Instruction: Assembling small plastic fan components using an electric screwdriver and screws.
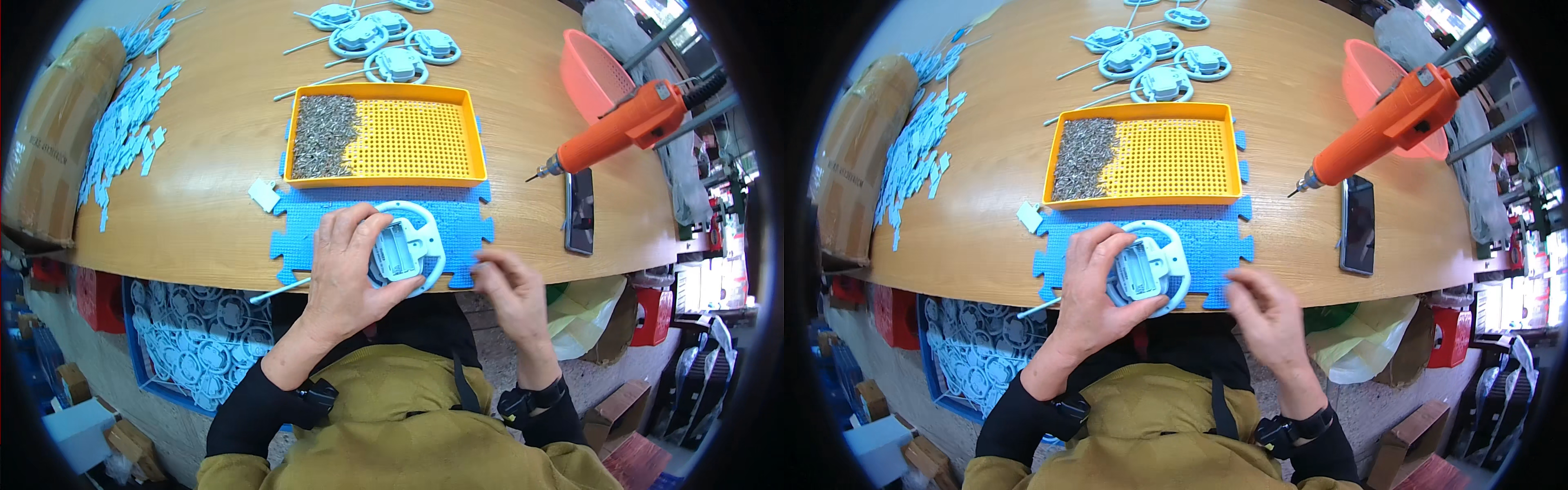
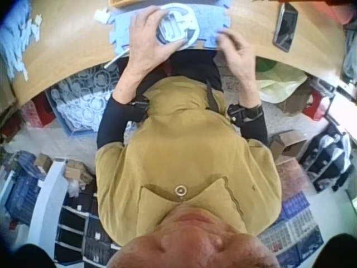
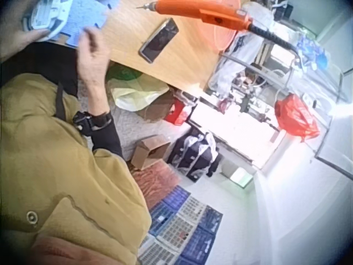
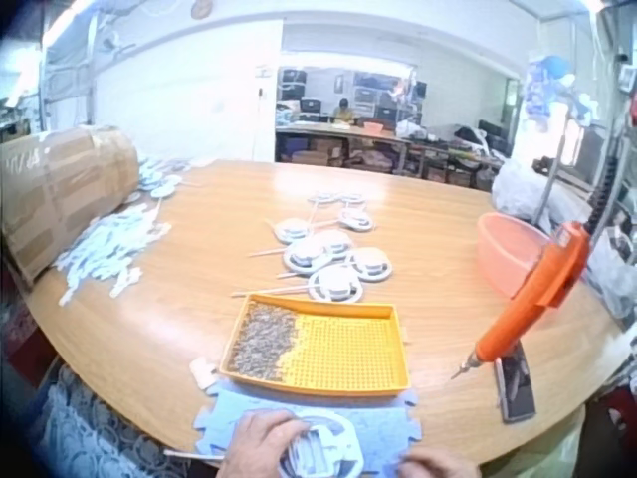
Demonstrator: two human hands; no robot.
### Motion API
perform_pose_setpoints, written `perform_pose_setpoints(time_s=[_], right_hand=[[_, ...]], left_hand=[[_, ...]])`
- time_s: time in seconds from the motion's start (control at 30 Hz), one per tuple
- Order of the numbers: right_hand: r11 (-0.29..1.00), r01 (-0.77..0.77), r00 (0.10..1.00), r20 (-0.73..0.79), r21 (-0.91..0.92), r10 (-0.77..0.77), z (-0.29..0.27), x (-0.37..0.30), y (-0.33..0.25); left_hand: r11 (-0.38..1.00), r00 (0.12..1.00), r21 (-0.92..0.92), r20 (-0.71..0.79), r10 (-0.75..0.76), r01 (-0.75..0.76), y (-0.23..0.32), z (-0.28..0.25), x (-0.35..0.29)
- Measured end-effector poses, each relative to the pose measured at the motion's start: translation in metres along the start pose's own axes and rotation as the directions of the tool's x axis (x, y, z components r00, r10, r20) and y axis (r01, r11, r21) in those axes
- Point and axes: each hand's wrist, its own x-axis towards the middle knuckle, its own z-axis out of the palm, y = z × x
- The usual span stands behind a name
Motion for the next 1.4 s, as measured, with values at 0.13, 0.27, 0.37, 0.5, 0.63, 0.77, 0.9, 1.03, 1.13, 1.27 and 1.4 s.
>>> perform_pose_setpoints(time_s=[0.13,0.27,0.37,0.5,0.63,0.77,0.9,1.03,1.13,1.27,1.4], right_hand=[[0.902,-0.276,0.916,0.376,0.332,0.142,0.03,0.017,-0.012],[0.67,-0.445,0.843,0.531,0.594,0.089,0.044,0.027,-0.002],[0.503,-0.477,0.825,0.565,0.721,-0.027,0.055,0.028,-0.003],[0.495,-0.453,0.835,0.548,0.741,-0.055,0.064,0.022,-0.006],[0.5,-0.443,0.843,0.535,0.744,-0.048,0.068,0.021,-0.001],[0.497,-0.4,0.868,0.492,0.77,-0.064,0.068,0.021,0.003],[0.49,-0.384,0.874,0.48,0.782,-0.081,0.069,0.022,0.009],[0.474,-0.377,0.876,0.472,0.796,-0.096,0.069,0.023,0.013],[0.471,-0.372,0.882,0.462,0.8,-0.089,0.07,0.022,0.013],[0.379,-0.403,0.883,0.463,0.833,-0.078,0.061,0.024,0.022],[0.523,-0.365,0.902,0.433,0.77,-0.007,0.058,0.02,0.015]], left_hand=[[0.979,0.999,-0.203,-0.034,-0.008,0.0,0.001,-0.007,-0.002],[0.942,0.993,-0.315,0.017,-0.118,0.118,-0.004,-0.015,-0.005],[0.844,0.98,-0.499,0.069,-0.187,0.196,-0.003,-0.02,-0.005],[0.703,0.963,-0.663,0.117,-0.241,0.257,-0.004,-0.022,-0.012],[0.638,0.961,-0.725,0.127,-0.245,0.258,-0.007,-0.017,-0.016],[0.606,0.958,-0.75,0.135,-0.252,0.265,-0.008,-0.013,-0.014],[0.556,0.936,-0.761,0.199,-0.29,0.335,-0.009,-0.011,-0.014],[0.545,0.931,-0.764,0.209,-0.299,0.346,-0.01,-0.008,-0.015],[0.575,0.941,-0.752,0.19,-0.281,0.324,-0.012,-0.009,-0.015],[0.549,0.936,-0.772,0.168,-0.31,0.32,-0.017,-0.013,-0.013],[0.546,0.841,-0.713,0.113,-0.53,0.44,-0.016,-0.036,-0.004]])
